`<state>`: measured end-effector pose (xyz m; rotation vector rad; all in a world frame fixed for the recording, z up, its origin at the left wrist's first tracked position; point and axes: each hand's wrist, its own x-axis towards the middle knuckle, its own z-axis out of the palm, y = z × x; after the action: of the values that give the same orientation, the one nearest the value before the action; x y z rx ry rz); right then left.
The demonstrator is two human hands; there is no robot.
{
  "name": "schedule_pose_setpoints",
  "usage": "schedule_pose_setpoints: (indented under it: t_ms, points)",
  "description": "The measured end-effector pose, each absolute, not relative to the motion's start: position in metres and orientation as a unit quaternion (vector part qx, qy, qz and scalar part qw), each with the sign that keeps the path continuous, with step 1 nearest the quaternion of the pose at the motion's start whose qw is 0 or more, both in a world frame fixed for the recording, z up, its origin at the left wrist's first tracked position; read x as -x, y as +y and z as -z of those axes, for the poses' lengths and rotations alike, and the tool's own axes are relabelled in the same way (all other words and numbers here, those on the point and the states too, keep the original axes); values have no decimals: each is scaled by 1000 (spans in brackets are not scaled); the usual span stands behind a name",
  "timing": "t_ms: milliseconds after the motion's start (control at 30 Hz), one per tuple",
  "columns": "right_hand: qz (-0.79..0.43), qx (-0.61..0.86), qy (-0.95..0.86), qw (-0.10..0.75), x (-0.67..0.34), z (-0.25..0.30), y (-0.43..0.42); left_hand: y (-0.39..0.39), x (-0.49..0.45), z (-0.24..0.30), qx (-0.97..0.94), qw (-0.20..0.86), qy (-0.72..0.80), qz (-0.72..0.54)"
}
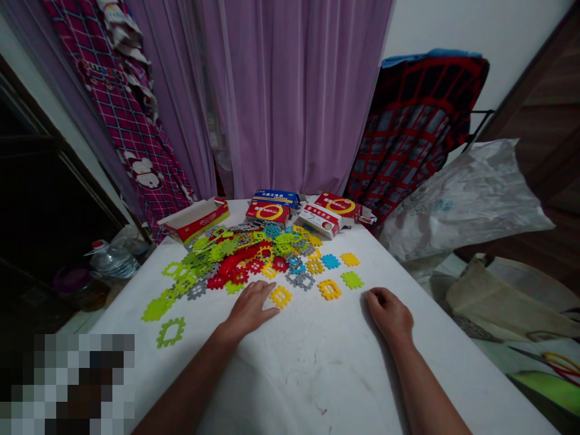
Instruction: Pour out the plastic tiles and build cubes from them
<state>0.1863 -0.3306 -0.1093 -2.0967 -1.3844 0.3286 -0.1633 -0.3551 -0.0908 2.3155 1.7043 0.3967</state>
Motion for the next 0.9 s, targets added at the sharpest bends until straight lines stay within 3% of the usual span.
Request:
schedule_pose_setpoints:
  t_ms: [267,533,900]
  points:
    - [-134,786,-523,300,-186,106,-331,-336,161,81,-789,140,589,-103]
    - [-133,788,-522,298,-186,106,-333,-359,135,86,-743,67,654,-124]
    - [-132,780,-524,316,-188,108,-331,-352,142,92,-763,120,611,-175]
